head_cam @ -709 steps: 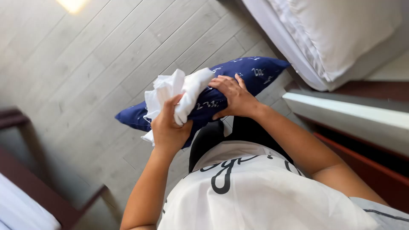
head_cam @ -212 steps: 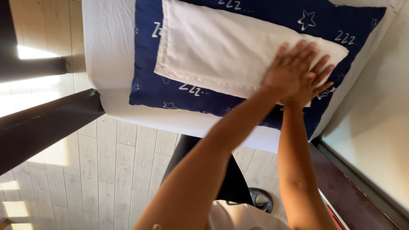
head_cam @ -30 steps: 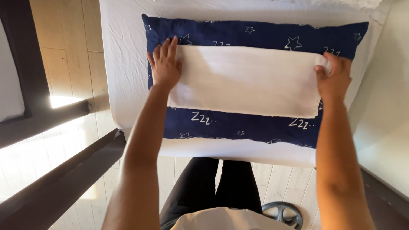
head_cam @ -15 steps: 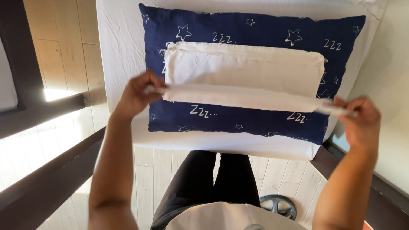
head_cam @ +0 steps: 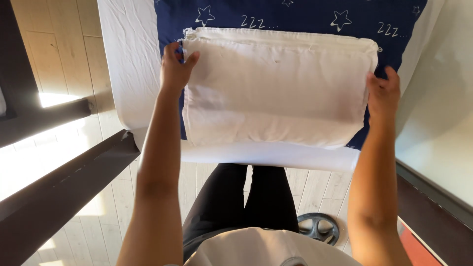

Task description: The person places a blue pillow on a bed, then lays a white pillowcase on top and smooths it out. They turn the pillowcase inside out, then insert the pillow into the case and adjust the corners.

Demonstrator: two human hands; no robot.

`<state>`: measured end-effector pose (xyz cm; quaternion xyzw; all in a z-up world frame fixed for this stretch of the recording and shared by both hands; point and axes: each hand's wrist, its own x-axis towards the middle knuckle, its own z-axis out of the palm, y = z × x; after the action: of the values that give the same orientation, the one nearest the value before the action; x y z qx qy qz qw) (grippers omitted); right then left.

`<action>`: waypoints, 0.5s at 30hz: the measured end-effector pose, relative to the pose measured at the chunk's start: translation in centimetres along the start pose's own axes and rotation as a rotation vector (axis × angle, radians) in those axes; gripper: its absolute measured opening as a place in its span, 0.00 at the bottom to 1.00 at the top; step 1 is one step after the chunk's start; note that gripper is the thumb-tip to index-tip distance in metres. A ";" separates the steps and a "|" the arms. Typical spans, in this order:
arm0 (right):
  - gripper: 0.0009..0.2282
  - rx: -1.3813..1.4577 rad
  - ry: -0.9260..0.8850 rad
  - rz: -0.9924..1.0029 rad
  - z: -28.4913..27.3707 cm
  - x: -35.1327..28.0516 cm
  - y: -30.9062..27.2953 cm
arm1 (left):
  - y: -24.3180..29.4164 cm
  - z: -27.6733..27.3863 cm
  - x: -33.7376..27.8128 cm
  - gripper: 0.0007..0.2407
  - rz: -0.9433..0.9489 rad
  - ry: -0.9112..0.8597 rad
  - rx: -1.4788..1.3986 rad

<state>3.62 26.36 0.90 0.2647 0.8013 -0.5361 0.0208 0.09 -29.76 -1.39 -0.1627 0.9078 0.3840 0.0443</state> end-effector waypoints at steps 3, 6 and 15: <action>0.21 -0.193 -0.092 0.138 2.5 0.9 -4.2 | 2.8 0.6 0.5 0.28 -0.152 -0.028 0.025; 0.21 0.101 -0.271 0.359 1.0 -0.4 -8.2 | 5.8 -2.6 -1.1 0.22 -0.603 -0.315 -0.511; 0.14 -0.238 -0.028 0.094 -11.1 5.5 -0.6 | 8.0 -10.1 0.4 0.09 -0.001 -0.448 -1.033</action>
<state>1.44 38.05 4.44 0.2904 0.8454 -0.4394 0.0883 -2.44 -31.81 11.11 -0.0784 0.5702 0.8037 0.1508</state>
